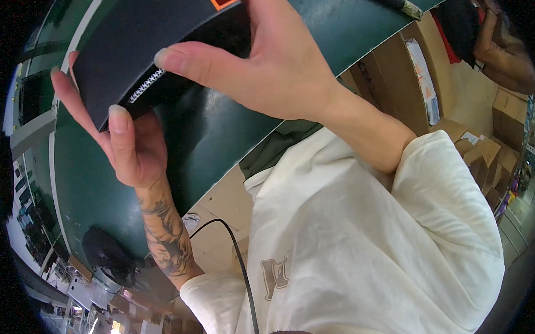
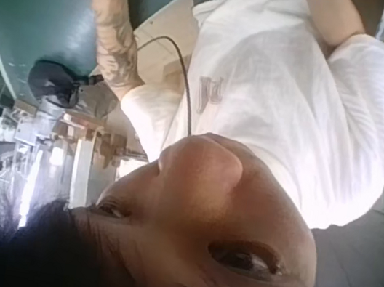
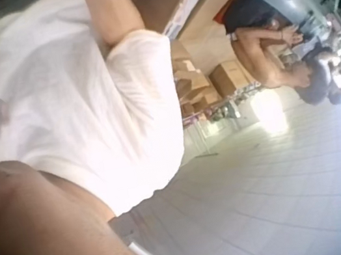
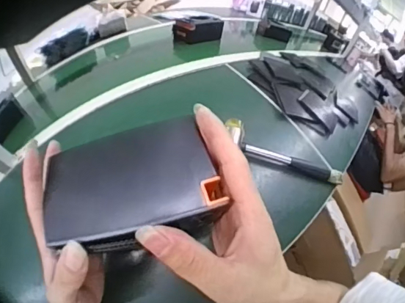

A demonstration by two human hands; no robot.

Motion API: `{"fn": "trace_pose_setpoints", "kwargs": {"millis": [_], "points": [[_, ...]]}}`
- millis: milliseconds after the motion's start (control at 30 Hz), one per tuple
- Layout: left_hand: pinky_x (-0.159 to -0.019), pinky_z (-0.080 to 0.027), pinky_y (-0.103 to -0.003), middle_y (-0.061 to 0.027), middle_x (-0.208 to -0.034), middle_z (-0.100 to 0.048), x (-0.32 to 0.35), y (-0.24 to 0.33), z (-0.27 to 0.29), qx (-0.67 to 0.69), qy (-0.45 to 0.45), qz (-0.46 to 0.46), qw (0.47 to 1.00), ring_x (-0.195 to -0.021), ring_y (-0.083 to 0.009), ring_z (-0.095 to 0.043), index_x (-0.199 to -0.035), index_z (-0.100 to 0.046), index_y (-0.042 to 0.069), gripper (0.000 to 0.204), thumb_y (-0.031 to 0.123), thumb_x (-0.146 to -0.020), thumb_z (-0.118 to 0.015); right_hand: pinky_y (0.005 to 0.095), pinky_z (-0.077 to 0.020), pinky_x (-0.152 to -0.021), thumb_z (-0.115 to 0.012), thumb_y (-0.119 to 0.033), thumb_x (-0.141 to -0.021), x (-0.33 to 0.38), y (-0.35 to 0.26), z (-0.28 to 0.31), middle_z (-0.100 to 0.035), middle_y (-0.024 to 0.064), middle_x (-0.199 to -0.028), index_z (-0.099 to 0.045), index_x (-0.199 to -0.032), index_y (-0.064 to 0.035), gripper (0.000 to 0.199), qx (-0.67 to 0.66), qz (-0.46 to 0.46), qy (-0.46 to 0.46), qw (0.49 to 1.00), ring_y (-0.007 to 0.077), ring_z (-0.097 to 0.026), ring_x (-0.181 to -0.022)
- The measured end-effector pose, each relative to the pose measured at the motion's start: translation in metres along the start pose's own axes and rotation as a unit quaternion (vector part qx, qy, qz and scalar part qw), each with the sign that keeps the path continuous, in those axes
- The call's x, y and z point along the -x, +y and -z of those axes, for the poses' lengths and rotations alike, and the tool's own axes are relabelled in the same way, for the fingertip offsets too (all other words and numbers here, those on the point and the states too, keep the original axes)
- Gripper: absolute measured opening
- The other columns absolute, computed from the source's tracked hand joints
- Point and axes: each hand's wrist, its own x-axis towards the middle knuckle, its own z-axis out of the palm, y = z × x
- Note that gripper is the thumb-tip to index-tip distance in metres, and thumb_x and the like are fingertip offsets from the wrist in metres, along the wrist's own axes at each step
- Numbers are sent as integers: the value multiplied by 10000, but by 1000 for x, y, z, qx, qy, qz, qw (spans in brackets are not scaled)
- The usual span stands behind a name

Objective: The person assembles portable speakers by placing a textured grille over the speaker unit and tapping it into place with a rubber mallet. They handle multiple units, flipping them to check alignment and tapping the edges to secure the cover. The person works at a green table in a workshop environment.

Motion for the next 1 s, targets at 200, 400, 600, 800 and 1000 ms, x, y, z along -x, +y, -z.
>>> {"fn": "trace_pose_setpoints", "kwargs": {"millis": [200,400,600,800,1000], "points": [[-1193,-364,-461,-180,-1665,-249,4,-7,11,136,-23,-3,990,-1451,-323,-410,-1644,-172,58,882,213,-955,-702,344,-338,-1159,-790,-94,-920,-1,18,14,-444,175,-1502,-174,-1607,63,937,-24,59,-48,997,231,-461,-1374],[-1173,-401,-425,-182,-1600,-387,-3,-17,20,-11,-6,-41,999,-1409,-291,-461,-1587,-311,17,896,370,-915,-786,317,-369,-1125,-835,-121,-886,-2,22,23,-472,142,-1435,-352,-1529,14,815,40,24,-51,998,204,-493,-1314],[-1129,-396,-409,-196,-1472,-481,-11,-22,25,-179,-10,-123,976,-1412,-320,-439,-1382,-583,20,695,355,-832,-844,373,-224,-1206,-875,-210,-849,-32,24,56,-445,110,-1422,-442,-1448,-25,762,160,65,-159,972,227,-373,-1408],[-1112,-413,-409,-205,-1486,-459,-13,-15,29,-168,-28,-110,979,-1362,-303,-486,-1388,-586,17,693,357,-840,-841,395,-249,-1195,-879,-223,-838,-29,17,52,-469,149,-1409,-487,-1426,-56,726,170,24,-142,975,270,-344,-1444],[-1121,-406,-409,-189,-1502,-452,-14,-13,25,-169,1,-86,982,-1354,-297,-491,-1396,-584,29,651,355,-880,-812,363,-332,-1148,-847,-218,-873,-26,-8,28,-459,174,-1415,-492,-1417,-67,666,165,10,-98,981,246,-462,-1337]]}}
